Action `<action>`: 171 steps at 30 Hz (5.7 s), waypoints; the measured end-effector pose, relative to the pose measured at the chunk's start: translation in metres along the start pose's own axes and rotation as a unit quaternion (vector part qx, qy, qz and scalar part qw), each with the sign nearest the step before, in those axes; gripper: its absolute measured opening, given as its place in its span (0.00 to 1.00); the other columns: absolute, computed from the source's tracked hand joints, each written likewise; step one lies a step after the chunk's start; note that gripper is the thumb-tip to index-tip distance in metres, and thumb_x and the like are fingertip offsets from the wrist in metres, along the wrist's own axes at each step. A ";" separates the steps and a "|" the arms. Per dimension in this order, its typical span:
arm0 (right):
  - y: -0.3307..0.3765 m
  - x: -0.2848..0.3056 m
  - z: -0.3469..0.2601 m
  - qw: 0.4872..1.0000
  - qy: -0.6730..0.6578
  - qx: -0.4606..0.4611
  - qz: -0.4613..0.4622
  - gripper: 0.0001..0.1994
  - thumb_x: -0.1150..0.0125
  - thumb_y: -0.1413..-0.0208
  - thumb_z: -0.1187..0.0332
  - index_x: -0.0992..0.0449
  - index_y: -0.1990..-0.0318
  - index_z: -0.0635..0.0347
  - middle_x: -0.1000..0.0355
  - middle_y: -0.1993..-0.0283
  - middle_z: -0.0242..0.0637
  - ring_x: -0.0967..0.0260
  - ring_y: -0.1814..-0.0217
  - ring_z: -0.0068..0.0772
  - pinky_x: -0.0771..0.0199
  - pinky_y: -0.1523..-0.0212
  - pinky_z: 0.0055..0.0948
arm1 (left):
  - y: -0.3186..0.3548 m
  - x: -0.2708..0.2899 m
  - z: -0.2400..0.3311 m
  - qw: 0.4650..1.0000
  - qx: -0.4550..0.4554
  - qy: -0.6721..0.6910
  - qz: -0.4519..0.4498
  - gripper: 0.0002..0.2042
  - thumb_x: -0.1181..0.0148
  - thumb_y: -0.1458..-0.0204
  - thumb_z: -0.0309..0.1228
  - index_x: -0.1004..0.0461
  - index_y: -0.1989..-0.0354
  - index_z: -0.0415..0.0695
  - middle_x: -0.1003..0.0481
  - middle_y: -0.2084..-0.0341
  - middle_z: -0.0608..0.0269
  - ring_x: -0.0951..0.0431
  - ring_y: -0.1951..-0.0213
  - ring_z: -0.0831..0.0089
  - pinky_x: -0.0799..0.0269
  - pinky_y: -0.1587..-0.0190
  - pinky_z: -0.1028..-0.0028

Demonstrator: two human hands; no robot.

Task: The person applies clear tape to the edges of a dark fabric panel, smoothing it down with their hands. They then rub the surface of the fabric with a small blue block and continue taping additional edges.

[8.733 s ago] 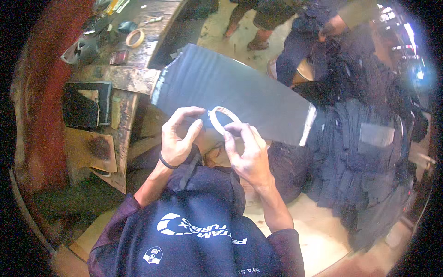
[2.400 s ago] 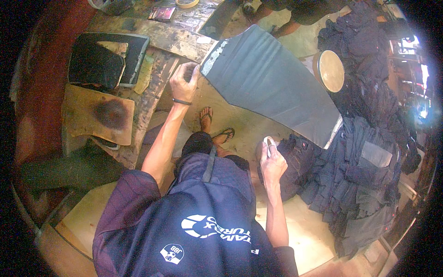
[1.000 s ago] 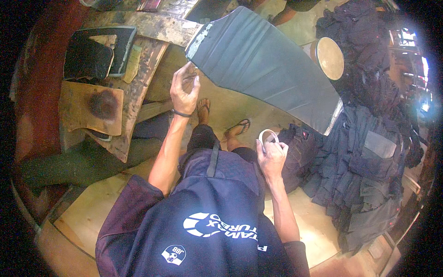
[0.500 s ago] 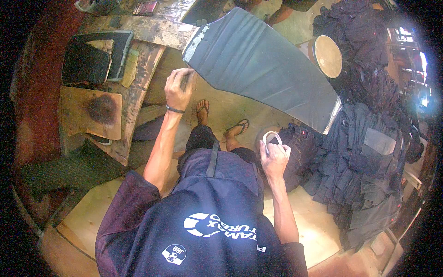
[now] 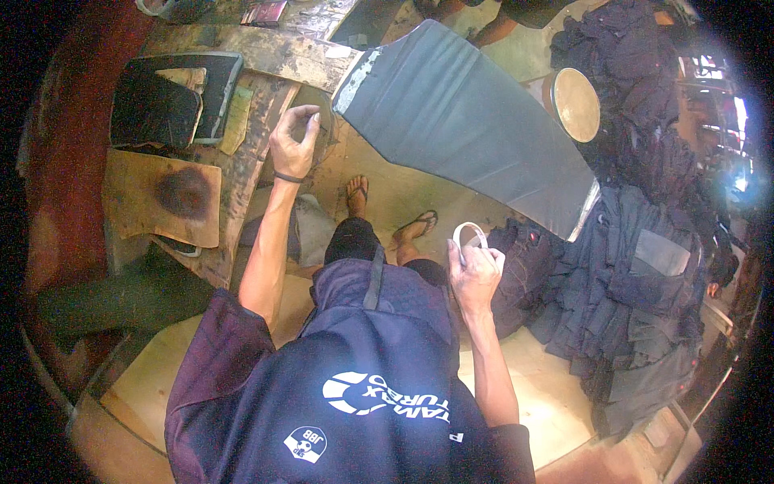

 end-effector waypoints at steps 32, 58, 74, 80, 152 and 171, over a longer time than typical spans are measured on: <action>-0.010 -0.022 0.010 0.996 0.035 -0.081 -0.029 0.20 0.30 0.33 0.58 0.23 0.76 0.58 0.25 0.77 0.45 0.28 0.72 0.51 0.33 0.56 0.44 | -0.037 -0.005 0.011 0.991 -0.120 -0.032 -0.053 0.07 0.29 0.41 0.26 0.12 0.55 0.43 0.13 0.59 0.58 0.13 0.57 0.65 0.19 0.51 0.67; -0.016 -0.027 0.017 0.995 0.021 -0.092 -0.025 0.20 0.30 0.32 0.57 0.24 0.76 0.57 0.24 0.77 0.44 0.27 0.71 0.51 0.34 0.57 0.43 | -0.039 -0.015 0.012 0.998 -0.048 0.027 -0.026 0.06 0.28 0.40 0.25 0.14 0.56 0.42 0.15 0.62 0.59 0.14 0.62 0.63 0.18 0.56 0.66; -0.017 -0.026 0.020 0.996 0.046 -0.076 -0.015 0.20 0.29 0.33 0.58 0.25 0.76 0.56 0.26 0.77 0.42 0.29 0.73 0.49 0.34 0.58 0.42 | -0.013 -0.013 0.014 0.984 -0.116 -0.031 -0.129 0.26 0.39 0.41 0.17 0.19 0.33 0.48 0.21 0.50 0.52 0.16 0.53 0.56 0.20 0.48 0.64; -0.012 -0.023 0.015 0.997 0.041 -0.062 -0.021 0.20 0.29 0.33 0.57 0.25 0.76 0.56 0.26 0.77 0.42 0.29 0.72 0.48 0.34 0.57 0.42 | -0.009 -0.020 -0.005 0.985 -0.051 0.052 -0.155 0.30 0.43 0.39 0.20 0.25 0.26 0.51 0.22 0.52 0.56 0.19 0.54 0.67 0.21 0.46 0.67; -0.031 -0.011 0.043 0.998 0.005 0.060 0.013 0.19 0.26 0.37 0.57 0.26 0.76 0.53 0.31 0.79 0.33 0.31 0.74 0.40 0.37 0.57 0.43 | 0.167 -0.141 0.021 0.969 -0.140 -0.194 -0.059 0.52 0.59 0.31 0.68 0.64 0.15 0.37 0.64 0.15 0.42 0.64 0.15 0.40 0.78 0.22 0.26; -0.011 0.045 0.096 0.996 0.022 0.073 -0.038 0.10 0.25 0.39 0.59 0.18 0.66 0.52 0.24 0.73 0.30 0.25 0.68 0.35 0.36 0.46 0.45 | 0.172 -0.166 0.021 0.970 -0.089 -0.226 -0.020 0.54 0.65 0.32 0.71 0.72 0.15 0.36 0.69 0.16 0.35 0.66 0.15 0.39 0.78 0.21 0.29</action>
Point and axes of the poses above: each hand's wrist, its own y-axis away from the middle knuckle, its own x-axis out of the back of the hand, z = x × y, the point moved 5 cm from there along -y, towards the middle knuckle
